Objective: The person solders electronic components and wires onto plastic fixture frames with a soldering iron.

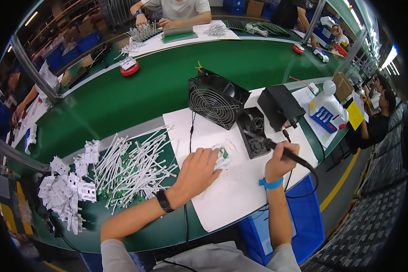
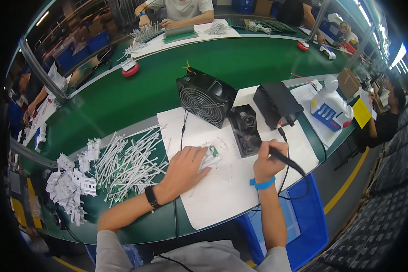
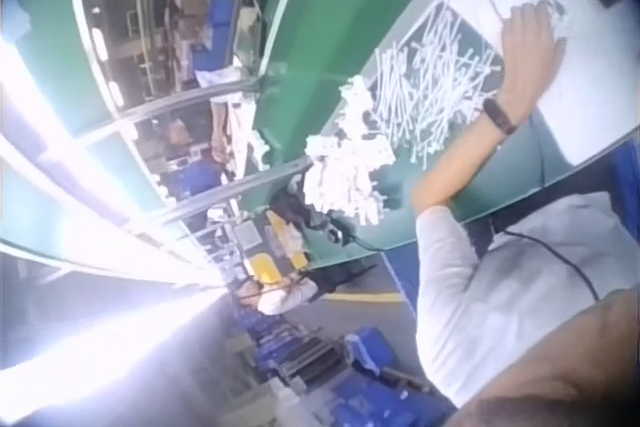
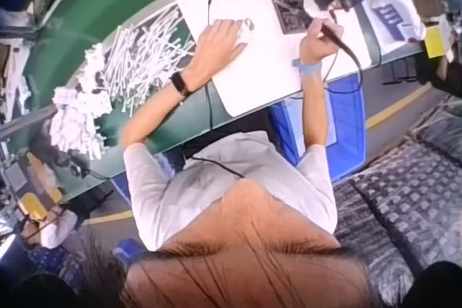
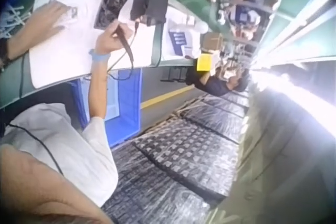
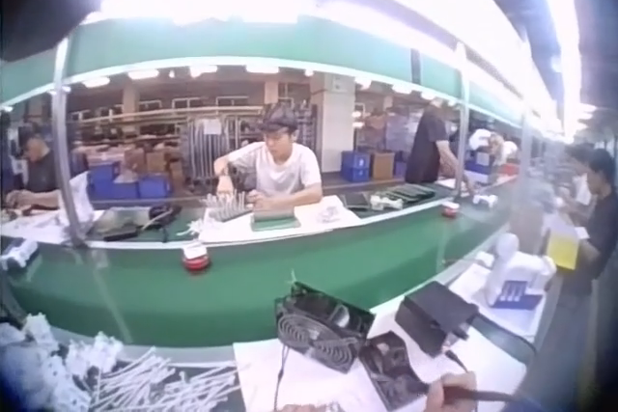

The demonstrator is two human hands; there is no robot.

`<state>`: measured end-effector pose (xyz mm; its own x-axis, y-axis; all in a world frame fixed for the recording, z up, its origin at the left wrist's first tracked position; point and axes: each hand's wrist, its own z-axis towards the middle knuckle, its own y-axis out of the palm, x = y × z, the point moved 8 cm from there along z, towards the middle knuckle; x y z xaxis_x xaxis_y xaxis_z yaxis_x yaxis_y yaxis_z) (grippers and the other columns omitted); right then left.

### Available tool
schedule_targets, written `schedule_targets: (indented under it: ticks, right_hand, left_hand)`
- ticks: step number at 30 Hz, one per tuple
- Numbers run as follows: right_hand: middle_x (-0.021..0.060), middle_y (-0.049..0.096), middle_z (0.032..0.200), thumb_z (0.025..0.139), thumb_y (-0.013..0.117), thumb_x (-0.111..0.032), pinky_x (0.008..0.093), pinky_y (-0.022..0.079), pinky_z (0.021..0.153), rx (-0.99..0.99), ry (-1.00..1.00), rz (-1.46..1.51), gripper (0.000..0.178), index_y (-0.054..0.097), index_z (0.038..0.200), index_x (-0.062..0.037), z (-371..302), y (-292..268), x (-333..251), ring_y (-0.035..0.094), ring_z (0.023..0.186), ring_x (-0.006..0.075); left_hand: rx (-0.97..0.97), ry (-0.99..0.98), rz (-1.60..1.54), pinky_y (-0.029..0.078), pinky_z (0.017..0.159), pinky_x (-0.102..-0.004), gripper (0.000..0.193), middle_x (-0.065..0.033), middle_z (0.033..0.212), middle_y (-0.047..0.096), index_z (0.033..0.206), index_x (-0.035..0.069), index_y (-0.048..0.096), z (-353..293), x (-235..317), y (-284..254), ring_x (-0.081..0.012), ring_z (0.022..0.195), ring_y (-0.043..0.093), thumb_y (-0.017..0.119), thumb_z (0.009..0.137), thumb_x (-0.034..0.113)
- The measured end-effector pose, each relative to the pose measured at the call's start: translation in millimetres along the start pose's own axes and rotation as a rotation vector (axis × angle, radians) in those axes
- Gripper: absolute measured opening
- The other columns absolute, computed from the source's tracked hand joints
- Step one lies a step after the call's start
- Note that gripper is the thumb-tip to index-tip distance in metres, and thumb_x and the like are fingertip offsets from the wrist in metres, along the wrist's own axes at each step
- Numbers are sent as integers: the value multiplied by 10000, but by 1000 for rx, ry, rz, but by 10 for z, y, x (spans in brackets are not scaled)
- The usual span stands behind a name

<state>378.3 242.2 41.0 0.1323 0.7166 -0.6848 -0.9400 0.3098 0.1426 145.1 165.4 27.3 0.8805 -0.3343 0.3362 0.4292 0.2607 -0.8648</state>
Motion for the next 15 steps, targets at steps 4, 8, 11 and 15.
schedule_targets:
  ticks: [4,8,11,15]
  right_hand:
    - [34,538,784,939,675,-14,246,391,644,-214,163,-22,145,532,935,-36,-201,137,154,476,692,90]
    - [17,509,749,963,647,-53,246,351,618,-261,274,84,153,508,899,-44,-250,238,163,435,664,76]
    - [5,483,722,982,621,-87,245,315,590,-301,331,109,178,484,875,-48,-286,272,212,401,637,63]
    - [10,496,713,981,625,-113,239,303,571,-378,326,163,198,473,876,-42,-305,363,153,386,619,60]
  left_hand:
    - [-1,45,7,496,916,-356,554,-154,1200,604,1302,14,565,-121,-83,-60,-298,1095,579,767,822,202]
    - [-46,113,26,490,952,-375,529,-155,1245,597,1352,90,588,-170,-122,-93,-305,1150,563,731,847,156]
    - [-61,160,66,480,948,-395,550,-155,1265,583,1390,130,594,-175,-119,-83,-310,1147,556,722,855,149]
    - [-106,187,70,459,948,-406,571,-158,1273,572,1418,149,592,-173,-163,-44,-318,1151,550,724,863,163]
